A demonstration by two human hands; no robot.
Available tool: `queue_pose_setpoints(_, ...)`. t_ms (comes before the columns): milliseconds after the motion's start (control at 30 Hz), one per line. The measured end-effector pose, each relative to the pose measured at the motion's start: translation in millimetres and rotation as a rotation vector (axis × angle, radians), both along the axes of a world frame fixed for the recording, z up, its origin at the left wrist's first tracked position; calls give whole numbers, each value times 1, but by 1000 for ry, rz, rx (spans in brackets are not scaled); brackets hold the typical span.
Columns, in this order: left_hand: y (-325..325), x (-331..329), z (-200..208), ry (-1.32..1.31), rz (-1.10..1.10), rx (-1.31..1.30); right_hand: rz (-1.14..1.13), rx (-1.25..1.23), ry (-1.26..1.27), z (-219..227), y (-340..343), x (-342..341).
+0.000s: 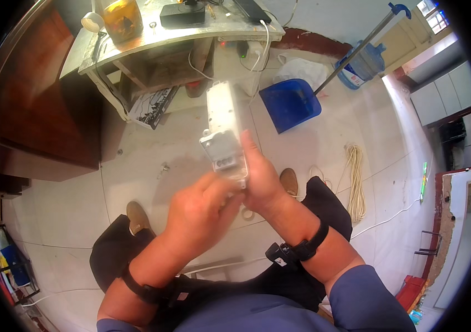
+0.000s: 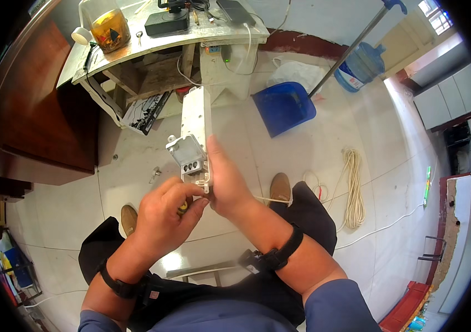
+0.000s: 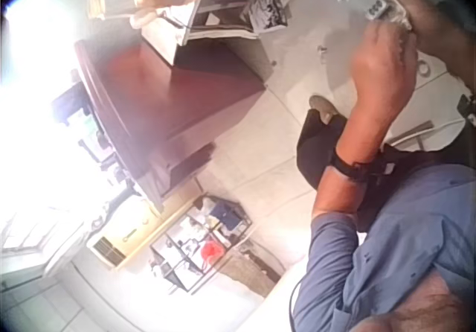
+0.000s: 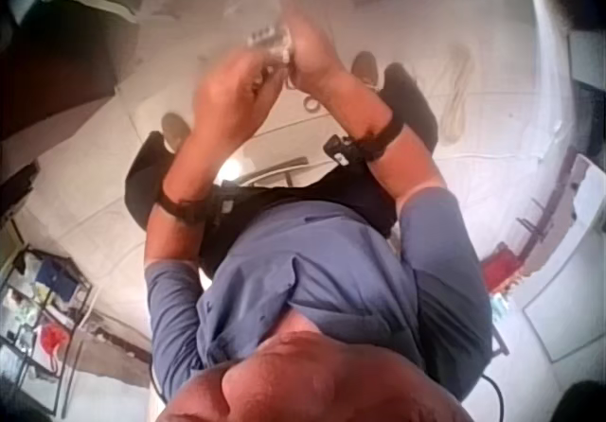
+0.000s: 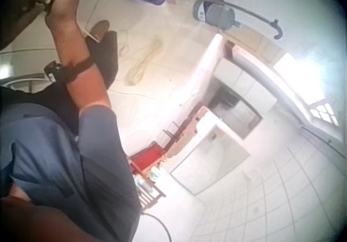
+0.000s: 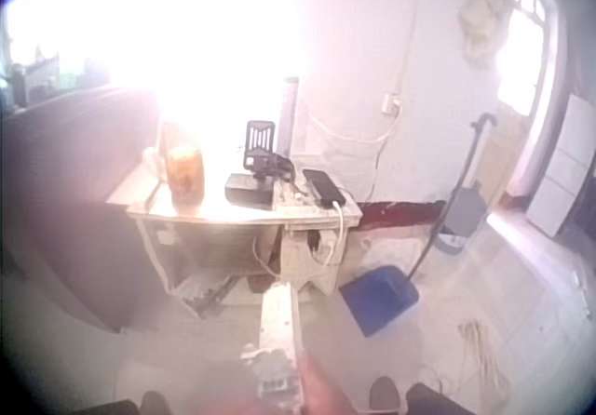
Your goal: The person uses a screwdriver to open a white power strip, removes an internal cover, and inserts electrical wires into the terminals.
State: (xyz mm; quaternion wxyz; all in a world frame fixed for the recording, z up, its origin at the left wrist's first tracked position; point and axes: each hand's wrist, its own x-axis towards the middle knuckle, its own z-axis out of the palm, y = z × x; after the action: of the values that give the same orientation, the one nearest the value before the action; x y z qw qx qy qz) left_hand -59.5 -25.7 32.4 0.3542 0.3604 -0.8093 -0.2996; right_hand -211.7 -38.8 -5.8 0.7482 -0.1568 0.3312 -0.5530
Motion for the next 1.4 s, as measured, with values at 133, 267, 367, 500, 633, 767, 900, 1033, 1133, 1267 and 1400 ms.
queue_pose_setpoints(133,-6,8,11,139,-42,92,20,20,18,-5,1,-4)
queue_pose_setpoints(267,-20,36,26,274,28,403,44,49,25,-2,1,-4)
queue_pose_setpoints(367,-35,51,37,618,-1,551,91,14,-33,-10,0,-8)
queue_pose_setpoints(500,-45,64,43,580,-47,366,102,27,-76,-12,0,-10)
queue_pose_setpoints(633,-40,61,50,666,-73,230,115,48,-95,-14,1,-9)
queue_pose_setpoints(767,-34,52,47,664,-68,135,132,68,7,-11,3,-2)
queue_pose_setpoints(900,-34,42,43,651,-87,90,111,75,5,-12,2,3)
queue_pose_setpoints(1033,-33,40,41,623,-88,72,119,81,66,-8,1,7)
queue_pose_setpoints(1133,-35,38,38,624,-86,70,130,83,70,-10,1,6)
queue_pose_setpoints(1267,-35,38,37,618,-84,67,123,72,98,-9,2,7)
queue_pose_setpoints(1400,-35,38,36,619,-80,87,130,81,114,-9,2,6)
